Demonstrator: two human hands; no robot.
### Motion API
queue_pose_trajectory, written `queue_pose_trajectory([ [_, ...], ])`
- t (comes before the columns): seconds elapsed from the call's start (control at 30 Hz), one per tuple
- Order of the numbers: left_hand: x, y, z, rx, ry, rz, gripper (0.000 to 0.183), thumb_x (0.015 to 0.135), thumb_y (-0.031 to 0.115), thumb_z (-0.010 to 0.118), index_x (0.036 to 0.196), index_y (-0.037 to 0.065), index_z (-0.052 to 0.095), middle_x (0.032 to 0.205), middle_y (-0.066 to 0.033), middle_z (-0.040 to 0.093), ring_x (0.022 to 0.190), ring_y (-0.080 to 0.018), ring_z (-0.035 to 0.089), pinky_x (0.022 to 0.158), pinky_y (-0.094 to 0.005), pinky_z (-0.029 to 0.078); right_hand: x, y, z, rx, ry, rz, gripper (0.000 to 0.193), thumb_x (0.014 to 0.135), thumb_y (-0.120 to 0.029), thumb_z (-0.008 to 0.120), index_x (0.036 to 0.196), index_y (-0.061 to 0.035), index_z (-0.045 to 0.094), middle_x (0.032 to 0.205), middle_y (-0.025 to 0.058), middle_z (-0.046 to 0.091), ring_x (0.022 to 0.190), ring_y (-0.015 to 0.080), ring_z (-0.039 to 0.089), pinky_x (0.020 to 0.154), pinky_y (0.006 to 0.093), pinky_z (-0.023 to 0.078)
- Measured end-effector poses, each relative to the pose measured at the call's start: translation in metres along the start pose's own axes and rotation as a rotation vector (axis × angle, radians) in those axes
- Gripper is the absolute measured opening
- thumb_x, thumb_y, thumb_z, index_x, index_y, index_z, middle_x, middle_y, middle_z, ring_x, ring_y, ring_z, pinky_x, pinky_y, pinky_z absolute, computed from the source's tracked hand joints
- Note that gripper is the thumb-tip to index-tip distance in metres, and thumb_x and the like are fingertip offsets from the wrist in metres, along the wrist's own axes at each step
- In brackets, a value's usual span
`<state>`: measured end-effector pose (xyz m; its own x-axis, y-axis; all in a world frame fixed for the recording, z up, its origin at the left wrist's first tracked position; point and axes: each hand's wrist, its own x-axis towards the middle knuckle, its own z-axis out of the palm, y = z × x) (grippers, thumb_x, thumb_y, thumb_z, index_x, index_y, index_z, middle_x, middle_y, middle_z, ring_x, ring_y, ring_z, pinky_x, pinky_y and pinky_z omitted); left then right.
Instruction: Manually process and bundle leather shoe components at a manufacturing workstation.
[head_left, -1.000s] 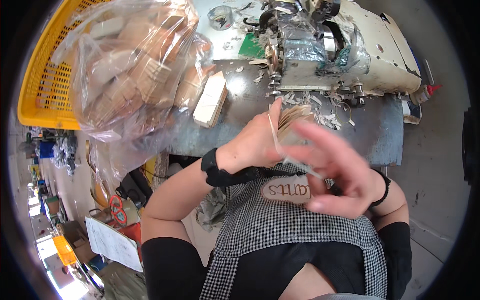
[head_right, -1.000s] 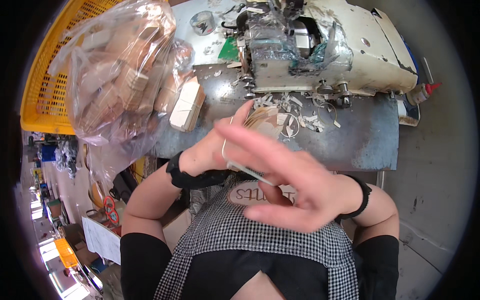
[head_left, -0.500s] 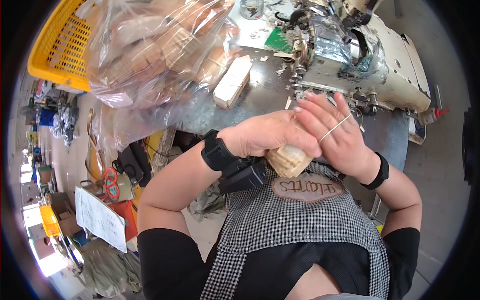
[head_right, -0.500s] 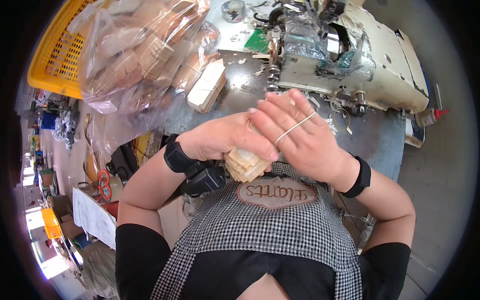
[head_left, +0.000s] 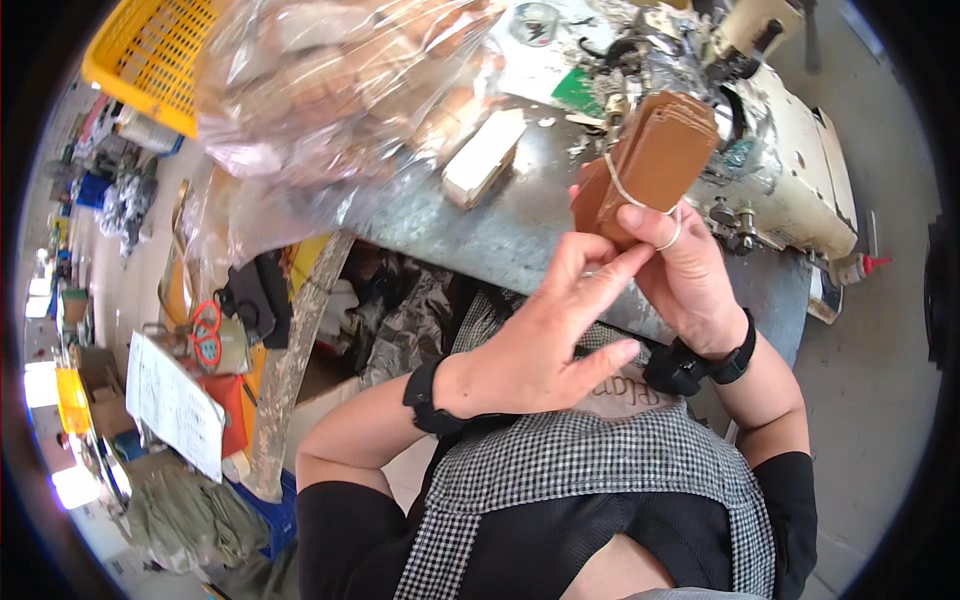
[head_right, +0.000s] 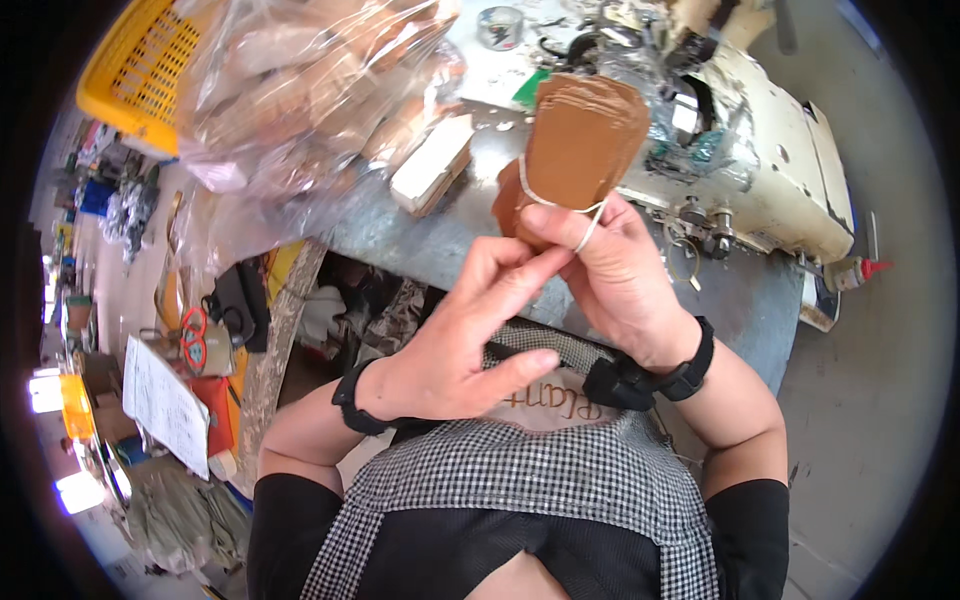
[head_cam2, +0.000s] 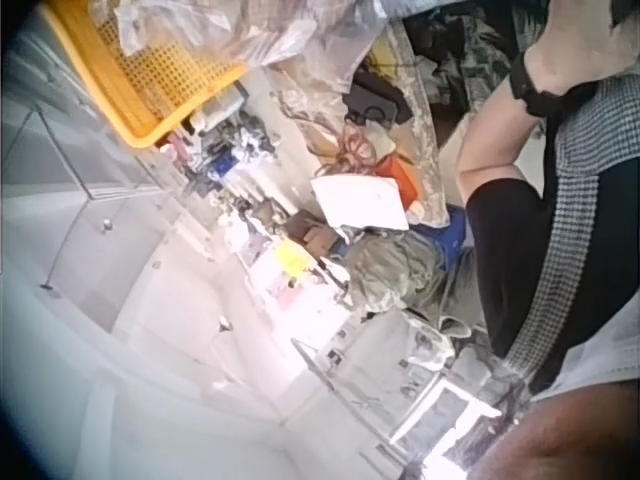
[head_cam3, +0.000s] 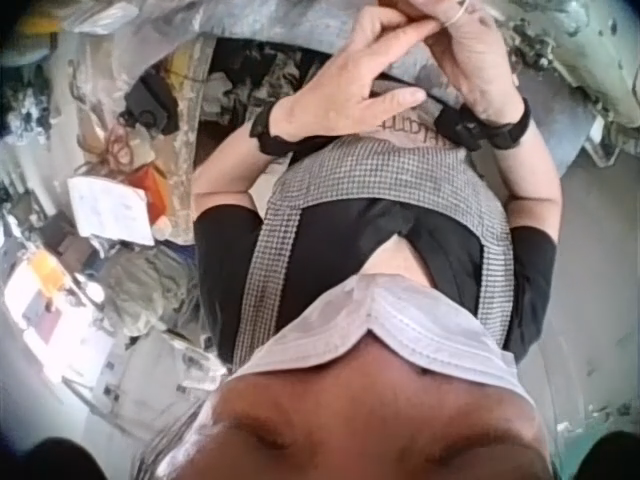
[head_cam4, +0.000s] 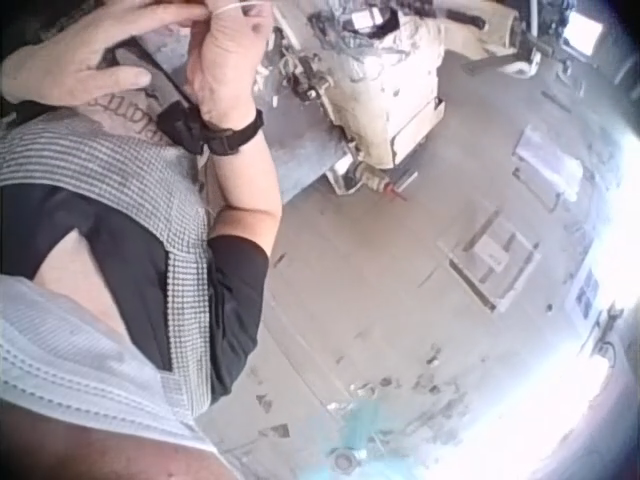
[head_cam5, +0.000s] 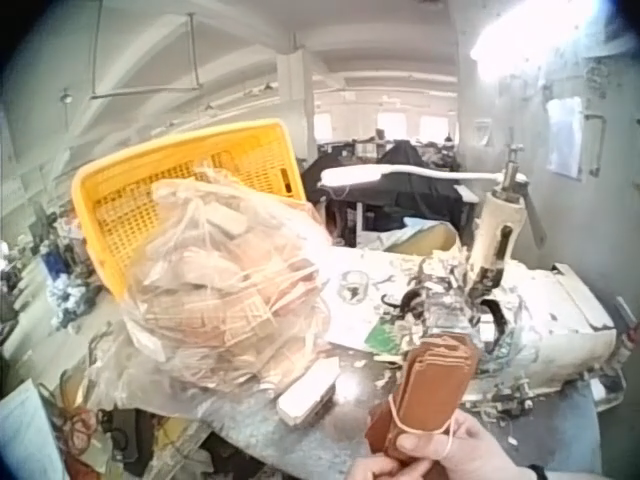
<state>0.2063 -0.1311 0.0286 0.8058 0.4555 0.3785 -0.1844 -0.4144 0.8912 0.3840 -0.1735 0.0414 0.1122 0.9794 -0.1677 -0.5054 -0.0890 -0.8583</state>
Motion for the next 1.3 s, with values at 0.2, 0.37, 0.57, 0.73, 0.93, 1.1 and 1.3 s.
queue_pose_trajectory([
  [0.2,-0.022,-0.001,-0.012,-0.092,0.013,-0.002,0.031,0.079,0.012,0.067,0.106,0.005,0.053,0.117,-0.0123,0.048,0.108,-0.0253,0.049,0.096,-0.0354,0.041,-0.015,-0.006,0.008,-0.163,-0.071,0.041,0.052,0.082,-0.025,0.073,0.124,-0.0008,0.054,0.114,0.0115,0.064,0.102,0.0196,0.063,0.091,0.0324,0.049],
  [0.37,-0.064,0.034,-0.05,-0.246,-0.119,-0.226,0.019,0.083,0.014,0.069,0.095,0.002,0.062,0.089,-0.0065,0.064,0.081,-0.0186,0.062,0.08,-0.0311,0.049,-0.035,-0.018,0.017,-0.122,-0.296,0.436,0.057,0.064,-0.017,0.08,0.114,0.0048,0.062,0.101,0.0086,0.069,0.09,0.0177,0.066,0.085,0.0278,0.051],
  [0.57,-0.146,0.019,-0.055,-0.162,0.498,-0.52,0.019,0.09,0.008,0.065,0.108,0.001,0.064,0.103,-0.0053,0.067,0.094,-0.012,0.063,0.088,-0.0264,0.048,-0.023,-0.007,0.024,-0.365,-0.422,0.461,0.056,0.061,-0.019,0.083,0.109,0.0041,0.065,0.097,0.0055,0.069,0.086,0.0132,0.065,0.083,0.0248,0.049],
  [0.73,-0.318,-0.083,-0.047,0.197,0.741,-1.17,0.026,0.085,0.017,0.071,0.108,0.005,0.067,0.098,-0.009,0.071,0.091,-0.0146,0.067,0.083,-0.028,0.052,-0.016,0.001,0.024,-0.424,-0.421,0.484,0.089,0.054,-0.021,0.081,0.131,0.0065,0.045,0.109,0.0168,0.062,0.088,0.0326,0.067,0.076,0.0417,0.056],
  [0.93,-0.435,-0.178,0.003,0.359,0.545,-1.393,0.034,0.084,0.025,0.072,0.114,0.009,0.068,0.099,-0.0087,0.072,0.096,-0.0216,0.068,0.085,-0.0335,0.052,-0.007,0.016,0.072,-0.373,-0.453,0.543,0.066,0.06,-0.02,0.082,0.116,0.0052,0.058,0.098,0.0131,0.068,0.087,0.0231,0.067,0.078,0.0323,0.053],
  [1.1,-0.517,-0.23,0.061,0.336,0.365,-1.35,0.041,0.083,0.039,0.068,0.116,0.015,0.069,0.11,-0.0157,0.07,0.104,-0.0324,0.066,0.09,-0.0408,0.051,-0.011,0.029,0.089,-0.461,-0.416,0.525,0.067,0.061,-0.023,0.083,0.115,0.0063,0.057,0.096,0.015,0.068,0.086,0.0229,0.068,0.079,0.0321,0.054],
  [1.3,-0.702,-0.177,0.196,0.107,-0.074,-1.686,0.033,0.092,0.039,0.056,0.109,0.015,0.072,0.112,-0.0099,0.07,0.107,-0.027,0.064,0.097,-0.037,0.048,0.005,0.036,0.114,-0.497,-0.386,0.548,0.066,0.063,-0.028,0.082,0.114,0.0058,0.057,0.096,0.0158,0.068,0.084,0.0219,0.067,0.077,0.032,0.055],
])
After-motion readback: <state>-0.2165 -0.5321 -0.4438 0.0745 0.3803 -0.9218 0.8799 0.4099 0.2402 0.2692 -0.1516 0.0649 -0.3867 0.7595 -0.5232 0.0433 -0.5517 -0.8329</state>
